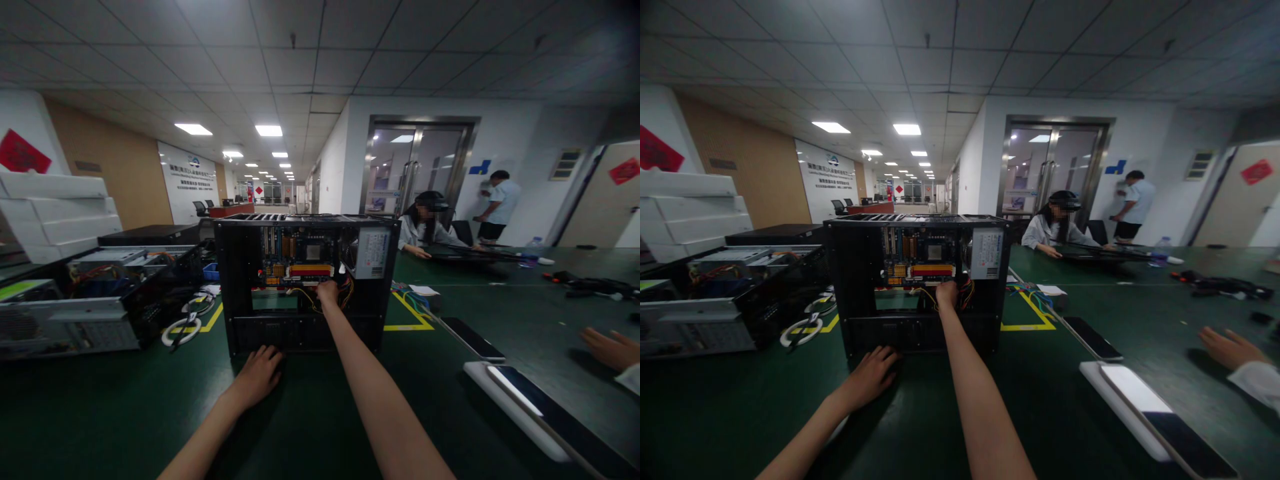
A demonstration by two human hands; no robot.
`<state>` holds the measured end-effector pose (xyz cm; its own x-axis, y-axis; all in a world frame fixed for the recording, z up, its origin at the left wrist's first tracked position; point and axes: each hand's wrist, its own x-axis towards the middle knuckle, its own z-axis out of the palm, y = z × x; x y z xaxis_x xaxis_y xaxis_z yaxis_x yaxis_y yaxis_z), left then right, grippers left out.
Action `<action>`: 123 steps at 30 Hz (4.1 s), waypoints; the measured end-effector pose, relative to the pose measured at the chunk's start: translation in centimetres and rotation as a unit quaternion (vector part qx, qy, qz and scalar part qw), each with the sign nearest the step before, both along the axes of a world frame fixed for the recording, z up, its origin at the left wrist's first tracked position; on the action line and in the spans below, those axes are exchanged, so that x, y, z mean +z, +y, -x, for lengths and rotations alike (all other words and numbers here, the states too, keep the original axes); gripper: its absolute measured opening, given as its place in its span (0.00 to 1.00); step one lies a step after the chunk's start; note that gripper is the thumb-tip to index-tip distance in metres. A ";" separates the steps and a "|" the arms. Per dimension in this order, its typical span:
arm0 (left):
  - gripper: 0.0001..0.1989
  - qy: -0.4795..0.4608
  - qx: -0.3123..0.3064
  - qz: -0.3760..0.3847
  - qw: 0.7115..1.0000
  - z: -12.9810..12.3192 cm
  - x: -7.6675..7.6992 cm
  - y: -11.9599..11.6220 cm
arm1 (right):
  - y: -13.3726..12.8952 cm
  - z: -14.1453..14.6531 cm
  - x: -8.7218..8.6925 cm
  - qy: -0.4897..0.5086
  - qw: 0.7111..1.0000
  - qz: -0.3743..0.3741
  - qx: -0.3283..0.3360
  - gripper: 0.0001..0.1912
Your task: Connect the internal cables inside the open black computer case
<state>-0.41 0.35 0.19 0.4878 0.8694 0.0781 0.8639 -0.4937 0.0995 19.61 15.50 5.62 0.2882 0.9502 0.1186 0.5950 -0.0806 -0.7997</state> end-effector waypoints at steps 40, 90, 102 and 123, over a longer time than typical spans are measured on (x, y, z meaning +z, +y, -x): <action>0.18 -0.002 -0.008 -0.022 1.000 0.0 -0.1 -0.1 | -18.7 -0.7 -7.7 -0.337 0.853 -0.162 0.364 0.10; 0.17 0.001 -0.009 0.001 1.000 0.1 0.6 -0.3 | -0.2 1.8 0.0 -0.186 0.892 0.280 0.301 0.04; 0.17 0.003 -0.008 -0.007 1.000 0.1 0.1 0.0 | -0.2 1.7 -0.2 -0.193 0.910 0.194 0.312 0.01; 0.17 0.007 -0.008 -0.006 1.000 0.0 0.2 -0.3 | -1.7 0.9 1.3 0.240 0.958 0.154 0.041 0.06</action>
